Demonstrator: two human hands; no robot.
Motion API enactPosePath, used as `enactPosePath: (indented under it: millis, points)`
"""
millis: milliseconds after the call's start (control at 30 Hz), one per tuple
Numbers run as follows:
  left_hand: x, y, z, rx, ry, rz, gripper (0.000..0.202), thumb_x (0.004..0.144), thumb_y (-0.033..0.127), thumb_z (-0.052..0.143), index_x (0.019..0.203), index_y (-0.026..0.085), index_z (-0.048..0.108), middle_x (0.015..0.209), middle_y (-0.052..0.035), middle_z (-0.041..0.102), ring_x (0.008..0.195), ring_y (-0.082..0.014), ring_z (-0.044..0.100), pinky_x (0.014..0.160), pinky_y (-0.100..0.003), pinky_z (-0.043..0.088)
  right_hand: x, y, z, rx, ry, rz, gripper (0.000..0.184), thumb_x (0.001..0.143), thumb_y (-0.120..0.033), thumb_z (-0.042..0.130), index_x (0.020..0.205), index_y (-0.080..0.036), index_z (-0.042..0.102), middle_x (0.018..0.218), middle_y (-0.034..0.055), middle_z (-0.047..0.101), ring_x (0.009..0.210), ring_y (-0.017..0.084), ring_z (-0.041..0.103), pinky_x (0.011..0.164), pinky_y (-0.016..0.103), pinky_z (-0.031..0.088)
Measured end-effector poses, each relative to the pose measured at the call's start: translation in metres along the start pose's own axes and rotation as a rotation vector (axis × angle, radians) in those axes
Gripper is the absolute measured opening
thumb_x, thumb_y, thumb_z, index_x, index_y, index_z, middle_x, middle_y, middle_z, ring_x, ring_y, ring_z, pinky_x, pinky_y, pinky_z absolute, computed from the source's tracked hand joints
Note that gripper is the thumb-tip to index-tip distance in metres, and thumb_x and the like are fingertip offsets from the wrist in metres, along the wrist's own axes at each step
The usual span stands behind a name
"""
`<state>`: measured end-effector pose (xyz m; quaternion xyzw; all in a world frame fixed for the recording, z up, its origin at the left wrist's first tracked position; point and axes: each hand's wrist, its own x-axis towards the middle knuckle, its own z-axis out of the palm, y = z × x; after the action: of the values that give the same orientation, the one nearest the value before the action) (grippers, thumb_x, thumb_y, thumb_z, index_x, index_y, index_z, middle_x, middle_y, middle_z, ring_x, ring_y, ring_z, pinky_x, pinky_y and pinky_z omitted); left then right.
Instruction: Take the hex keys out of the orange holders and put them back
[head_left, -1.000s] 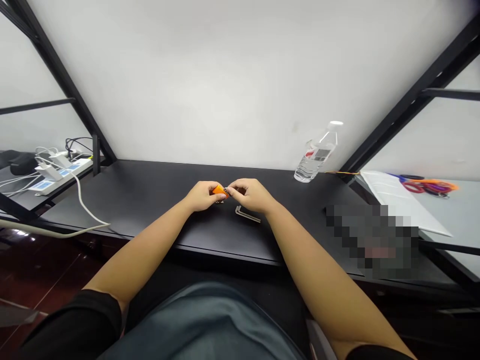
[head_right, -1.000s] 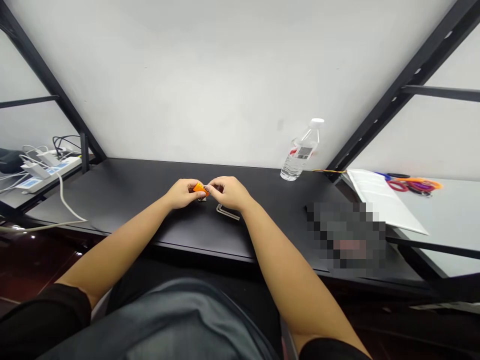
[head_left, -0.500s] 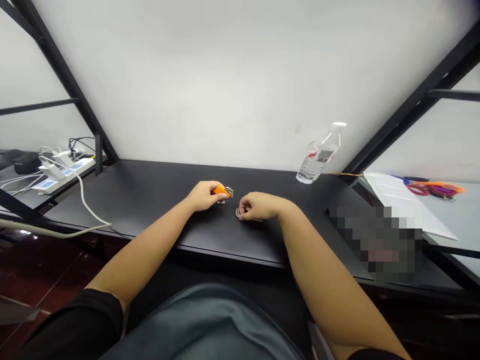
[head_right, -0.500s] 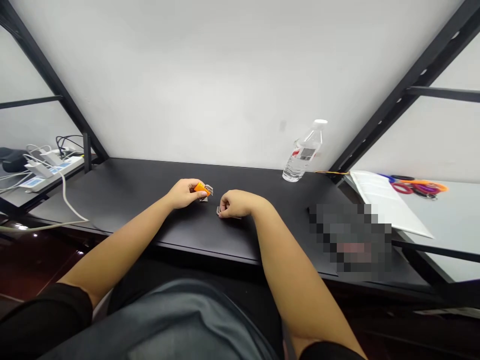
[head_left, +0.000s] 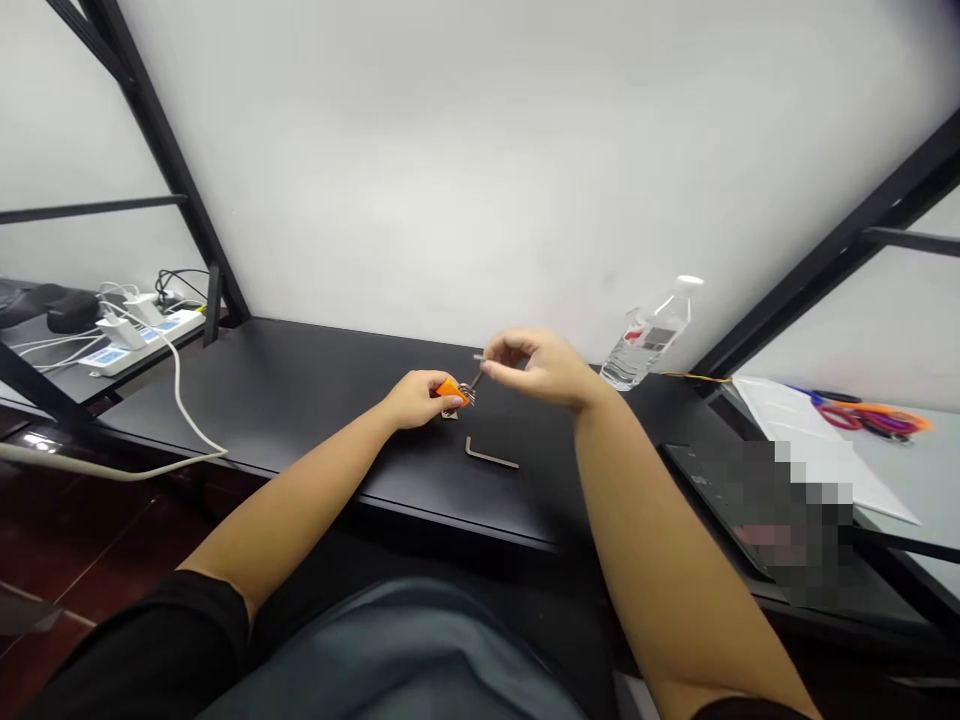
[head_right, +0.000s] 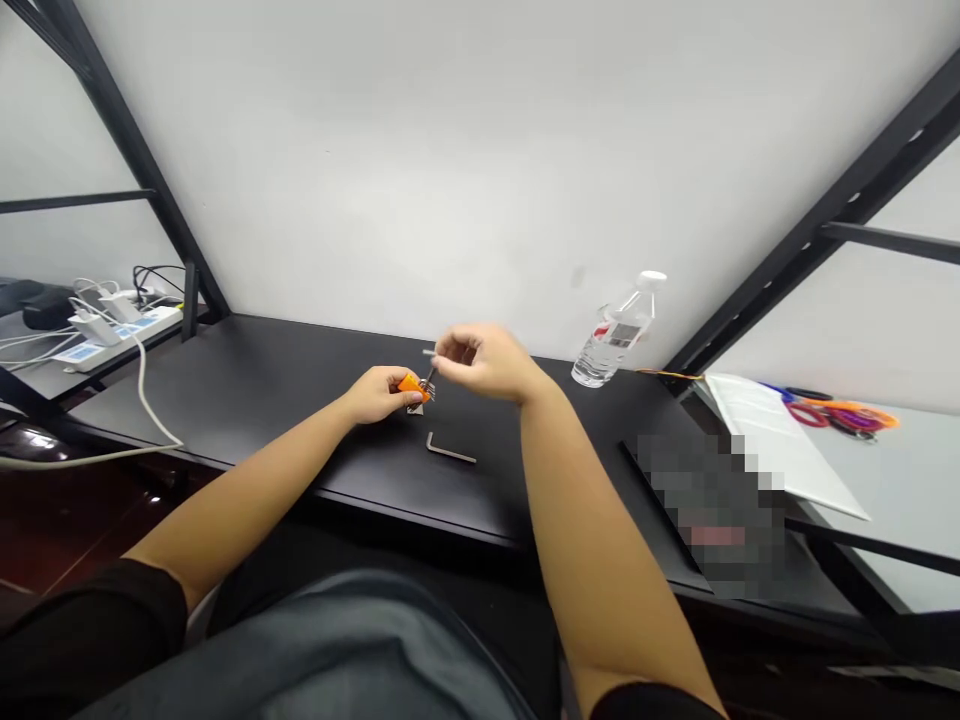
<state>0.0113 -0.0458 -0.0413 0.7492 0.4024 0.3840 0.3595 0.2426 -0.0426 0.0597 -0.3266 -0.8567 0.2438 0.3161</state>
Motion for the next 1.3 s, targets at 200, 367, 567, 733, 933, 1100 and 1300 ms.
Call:
enactPosePath:
  millis: [200, 367, 567, 733, 933, 1100, 1300]
  points:
    - [0.001, -0.003, 0.000, -0.091, 0.023, 0.021, 0.031, 0.084, 0.045, 0.070, 0.093, 0.015, 0.071, 0.087, -0.0081, 0.074, 0.077, -0.0179, 0.069, 0.078, -0.032, 0.054, 0.019, 0.050, 0.054, 0.557, 0.617, 0.111, 0.042, 0.082, -0.062, 0.066, 0.095, -0.023, 0.054, 0.079, 0.0017, 0.068, 0.063, 0.016, 0.066, 0.059, 0.030, 0.055]
    - [0.004, -0.009, -0.002, -0.061, 0.046, 0.009, 0.028, 0.085, 0.041, 0.069, 0.095, 0.015, 0.071, 0.092, -0.0075, 0.075, 0.081, -0.0177, 0.069, 0.081, -0.032, 0.053, 0.016, 0.066, 0.079, 0.610, 0.554, 0.202, 0.051, 0.079, -0.069, 0.067, 0.093, -0.023, 0.052, 0.080, 0.0029, 0.070, 0.064, 0.017, 0.070, 0.056, 0.028, 0.056]
    - [0.008, -0.019, -0.006, -0.048, 0.079, -0.019, 0.024, 0.086, 0.038, 0.066, 0.095, 0.016, 0.069, 0.093, -0.0067, 0.075, 0.080, -0.0174, 0.068, 0.080, -0.031, 0.053, 0.012, 0.056, 0.077, 0.537, 0.462, 0.134, 0.052, 0.078, -0.070, 0.069, 0.096, -0.023, 0.055, 0.080, 0.0024, 0.068, 0.067, 0.017, 0.069, 0.062, 0.031, 0.057]
    - [0.007, -0.016, -0.008, 0.041, 0.044, 0.001, 0.022, 0.086, 0.038, 0.065, 0.093, 0.017, 0.070, 0.088, -0.0045, 0.074, 0.077, -0.0167, 0.066, 0.079, -0.030, 0.052, 0.011, 0.055, 0.081, 0.501, 0.410, 0.102, 0.048, 0.079, -0.067, 0.069, 0.096, -0.023, 0.056, 0.085, 0.0030, 0.069, 0.065, 0.016, 0.066, 0.065, 0.033, 0.057]
    - [0.005, -0.011, -0.009, 0.069, 0.042, 0.013, 0.022, 0.086, 0.037, 0.064, 0.093, 0.017, 0.068, 0.087, -0.0035, 0.072, 0.078, -0.0165, 0.064, 0.079, -0.029, 0.050, 0.012, 0.056, 0.079, 0.511, 0.438, 0.078, 0.045, 0.081, -0.063, 0.070, 0.096, -0.023, 0.056, 0.088, 0.0032, 0.070, 0.061, 0.013, 0.063, 0.063, 0.031, 0.056]
    - [0.005, -0.012, -0.009, 0.101, 0.050, 0.012, 0.022, 0.086, 0.036, 0.064, 0.094, 0.017, 0.067, 0.086, -0.0035, 0.070, 0.078, -0.0167, 0.063, 0.079, -0.030, 0.050, 0.010, 0.054, 0.077, 0.495, 0.442, 0.086, 0.046, 0.080, -0.064, 0.071, 0.094, -0.023, 0.057, 0.086, 0.0030, 0.070, 0.061, 0.013, 0.063, 0.064, 0.032, 0.057]
    - [0.005, -0.013, -0.009, 0.067, 0.045, 0.009, 0.022, 0.086, 0.037, 0.063, 0.095, 0.017, 0.068, 0.088, -0.0040, 0.071, 0.078, -0.0165, 0.064, 0.079, -0.030, 0.050, 0.009, 0.051, 0.071, 0.447, 0.431, 0.114, 0.046, 0.078, -0.065, 0.072, 0.088, -0.022, 0.060, 0.083, 0.0030, 0.070, 0.065, 0.015, 0.065, 0.067, 0.033, 0.060]
